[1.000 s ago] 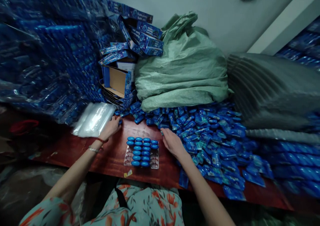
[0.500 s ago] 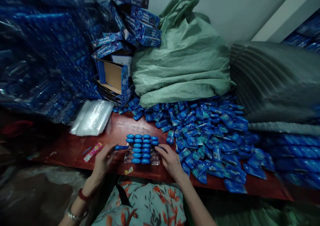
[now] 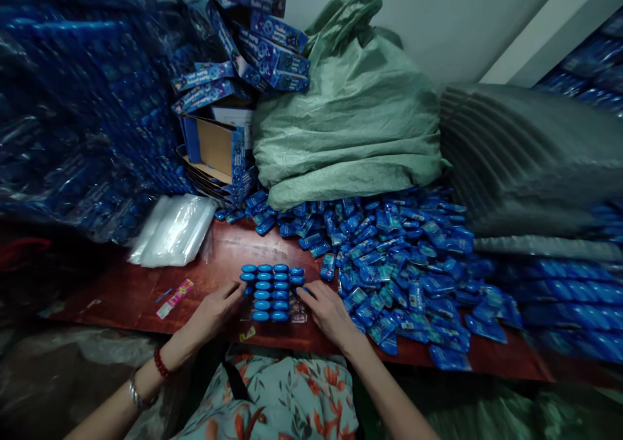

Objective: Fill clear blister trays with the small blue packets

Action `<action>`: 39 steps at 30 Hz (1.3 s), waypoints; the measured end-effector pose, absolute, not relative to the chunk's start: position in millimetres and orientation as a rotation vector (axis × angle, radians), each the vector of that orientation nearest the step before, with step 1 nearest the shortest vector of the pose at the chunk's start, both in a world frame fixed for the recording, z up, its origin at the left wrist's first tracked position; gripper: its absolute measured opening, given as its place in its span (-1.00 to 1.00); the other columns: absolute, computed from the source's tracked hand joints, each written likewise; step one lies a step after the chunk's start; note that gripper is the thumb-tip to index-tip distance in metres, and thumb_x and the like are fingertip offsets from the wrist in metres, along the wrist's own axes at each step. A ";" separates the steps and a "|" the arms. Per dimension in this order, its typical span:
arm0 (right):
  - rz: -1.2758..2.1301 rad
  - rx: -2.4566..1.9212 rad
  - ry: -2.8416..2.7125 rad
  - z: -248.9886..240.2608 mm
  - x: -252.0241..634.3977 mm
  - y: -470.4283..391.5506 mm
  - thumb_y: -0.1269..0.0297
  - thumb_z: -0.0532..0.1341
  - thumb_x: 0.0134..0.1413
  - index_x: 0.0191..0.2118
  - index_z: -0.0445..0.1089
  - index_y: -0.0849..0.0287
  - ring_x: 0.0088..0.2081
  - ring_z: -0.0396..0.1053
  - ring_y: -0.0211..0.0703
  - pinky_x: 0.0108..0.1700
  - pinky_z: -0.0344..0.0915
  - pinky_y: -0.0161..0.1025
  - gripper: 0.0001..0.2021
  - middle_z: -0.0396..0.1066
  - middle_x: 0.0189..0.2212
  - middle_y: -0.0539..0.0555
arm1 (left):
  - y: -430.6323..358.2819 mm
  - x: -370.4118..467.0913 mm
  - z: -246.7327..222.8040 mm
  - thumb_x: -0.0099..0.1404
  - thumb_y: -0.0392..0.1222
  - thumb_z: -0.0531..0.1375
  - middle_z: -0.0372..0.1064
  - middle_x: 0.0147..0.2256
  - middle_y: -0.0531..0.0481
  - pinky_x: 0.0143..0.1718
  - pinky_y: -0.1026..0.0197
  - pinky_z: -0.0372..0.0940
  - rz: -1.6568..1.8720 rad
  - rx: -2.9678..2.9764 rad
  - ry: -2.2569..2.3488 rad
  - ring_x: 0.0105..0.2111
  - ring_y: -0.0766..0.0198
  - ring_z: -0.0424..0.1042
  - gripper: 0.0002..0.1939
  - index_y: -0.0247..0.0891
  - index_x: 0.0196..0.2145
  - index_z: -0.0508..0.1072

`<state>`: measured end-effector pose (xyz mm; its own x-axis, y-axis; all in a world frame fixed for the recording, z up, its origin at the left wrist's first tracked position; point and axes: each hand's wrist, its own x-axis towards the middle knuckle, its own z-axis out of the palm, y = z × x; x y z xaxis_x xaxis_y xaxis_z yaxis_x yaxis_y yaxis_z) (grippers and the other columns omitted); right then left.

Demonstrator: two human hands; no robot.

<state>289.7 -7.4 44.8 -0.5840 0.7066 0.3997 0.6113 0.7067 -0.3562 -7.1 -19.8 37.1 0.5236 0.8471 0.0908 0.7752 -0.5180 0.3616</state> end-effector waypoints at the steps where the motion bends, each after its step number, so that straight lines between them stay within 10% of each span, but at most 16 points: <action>1: 0.183 -1.004 -2.464 49.1 286.4 -5.9 0.51 -0.04 0.20 -0.01 0.33 0.17 -0.19 0.32 -0.10 -0.21 0.34 -0.15 -0.66 0.39 -0.22 0.18 | -17.9 -3.6 37.9 0.23 -0.47 -0.06 0.34 -0.15 -0.17 -0.25 0.17 0.37 0.304 2.502 1.375 -0.25 0.18 0.42 -0.51 -0.23 0.10 0.19; 13: -0.209 -1.309 -2.207 17.7 257.2 -10.8 0.61 0.00 0.09 -0.06 0.37 0.18 -0.09 0.22 -0.05 -0.17 0.29 -0.14 -0.63 0.29 -0.14 0.22 | 0.4 -3.1 15.3 0.33 -0.37 -0.07 0.29 -0.14 -0.18 -0.22 0.12 0.24 0.604 2.854 1.557 -0.25 0.16 0.27 -0.49 -0.13 0.22 0.11; 24: 0.238 -1.225 -2.444 48.6 275.3 19.2 0.57 0.07 0.07 -0.06 0.40 0.16 -0.29 0.31 -0.17 -0.26 0.33 -0.23 -0.66 0.31 -0.32 0.10 | 35.1 -10.8 5.7 0.30 -0.43 -0.07 0.27 -0.09 -0.13 -0.17 0.16 0.31 0.776 2.664 1.199 -0.15 0.23 0.31 -0.45 -0.11 0.21 0.10; 31: -0.024 -1.195 -2.264 23.0 269.6 5.4 0.59 -0.03 0.12 0.16 0.20 0.16 -0.14 0.31 -0.11 -0.14 0.30 -0.16 -0.50 0.37 -0.19 0.18 | 35.4 -6.4 18.6 0.38 -0.15 -0.08 0.35 -0.19 -0.13 -0.18 0.16 0.29 0.907 2.364 1.511 -0.22 0.22 0.34 -0.60 -0.22 0.12 0.26; 39: -0.107 -1.728 -2.091 38.8 306.6 6.5 0.52 0.06 0.07 -0.07 0.42 0.12 -0.05 0.26 0.02 -0.06 0.20 -0.02 -0.65 0.42 -0.14 0.16 | 146.1 13.4 46.9 0.19 0.14 0.11 0.44 -0.46 -0.14 -0.36 0.22 0.24 0.477 1.986 1.782 -0.42 0.16 0.41 -0.56 -0.35 -0.43 0.47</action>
